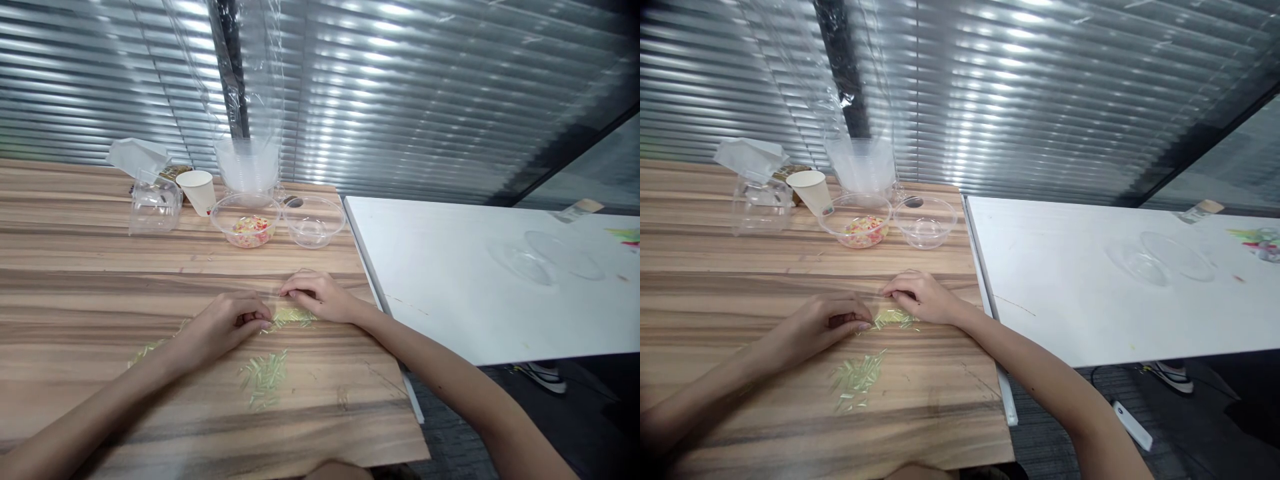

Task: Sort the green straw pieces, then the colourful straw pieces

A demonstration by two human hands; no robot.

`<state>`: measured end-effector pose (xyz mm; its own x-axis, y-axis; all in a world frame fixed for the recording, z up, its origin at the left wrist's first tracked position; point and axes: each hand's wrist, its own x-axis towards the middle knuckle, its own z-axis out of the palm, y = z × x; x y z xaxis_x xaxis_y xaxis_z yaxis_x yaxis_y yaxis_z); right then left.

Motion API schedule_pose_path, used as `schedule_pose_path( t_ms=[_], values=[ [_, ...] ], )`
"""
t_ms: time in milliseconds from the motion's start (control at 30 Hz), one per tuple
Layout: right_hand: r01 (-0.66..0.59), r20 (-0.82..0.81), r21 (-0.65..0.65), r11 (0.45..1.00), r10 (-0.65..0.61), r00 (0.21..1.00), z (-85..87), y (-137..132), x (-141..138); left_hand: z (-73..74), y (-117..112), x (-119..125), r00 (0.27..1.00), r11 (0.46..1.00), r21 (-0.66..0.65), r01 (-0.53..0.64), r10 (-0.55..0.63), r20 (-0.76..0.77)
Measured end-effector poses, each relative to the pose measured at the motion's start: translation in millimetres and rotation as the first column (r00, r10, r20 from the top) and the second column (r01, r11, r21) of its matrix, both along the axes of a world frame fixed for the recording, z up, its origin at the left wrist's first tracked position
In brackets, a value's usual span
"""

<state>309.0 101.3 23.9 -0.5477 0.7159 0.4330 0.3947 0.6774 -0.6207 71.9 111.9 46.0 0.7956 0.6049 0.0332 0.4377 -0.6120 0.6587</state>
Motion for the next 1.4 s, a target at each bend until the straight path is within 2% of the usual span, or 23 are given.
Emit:
schedule_pose_path(
  t_ms=[200, 433, 567, 667, 733, 800, 867, 967, 1100, 1200, 1400],
  values=[
    [-0.001, -0.008, -0.004, 1.0, 0.001, 1.0, -0.5, 0, 0, -2.1, -2, 1, 1.0, 0.995, 0.1, -0.015, 0.013, 0.027],
    [-0.003, -0.01, 0.004, 1.0, 0.003, 1.0, -0.6, 1, -1, -4.6, 0, -2, 0.998, 0.971, 0.237, -0.04, 0.048, -0.028],
    [-0.007, -0.006, 0.025, 1.0, 0.008, 1.0, -1.9, 1, 0, -7.2, 1, -2, 0.999, 0.955, 0.297, -0.015, 0.027, -0.036],
    [-0.006, -0.012, 0.04, 0.999, 0.006, 1.0, -2.9, 2, 0, -7.7, -1, -2, 1.0, 0.944, 0.328, 0.01, -0.016, 0.013],
    [-0.009, -0.016, 0.044, 0.999, 0.01, 1.0, -3.2, 2, 0, -5.9, -4, -1, 0.993, 0.953, 0.291, 0.083, -0.104, 0.058],
    [-0.01, -0.019, 0.046, 0.999, 0.011, 1.0, -3.1, 2, 0, -2.3, -9, 0, 0.971, 0.956, 0.208, 0.206, -0.226, 0.078],
    [-0.007, -0.017, 0.045, 0.999, 0.008, 1.0, -2.8, 2, 0, 2.0, -15, 2, 0.951, 0.949, 0.124, 0.291, -0.301, 0.073],
    [-0.004, -0.006, 0.04, 0.999, 0.004, 1.0, -1.9, 2, 0, 6.3, -19, 5, 0.947, 0.949, 0.055, 0.312, -0.315, 0.059],
    [-0.005, 0.003, 0.017, 1.0, 0.005, 1.0, -0.6, 1, 0, 8.4, -16, 4, 0.941, 0.944, 0.036, 0.328, -0.33, 0.075],
    [-0.006, -0.003, 0.004, 1.0, 0.006, 1.0, -0.4, 1, 0, 11.9, -8, -1, 0.955, 0.958, 0.088, 0.274, -0.282, 0.094],
    [-0.009, 0.001, 0.014, 1.0, 0.009, 1.0, -1.5, 2, 0, 17.8, 9, -19, 0.998, 0.977, 0.208, 0.039, -0.048, 0.039]
  ],
)
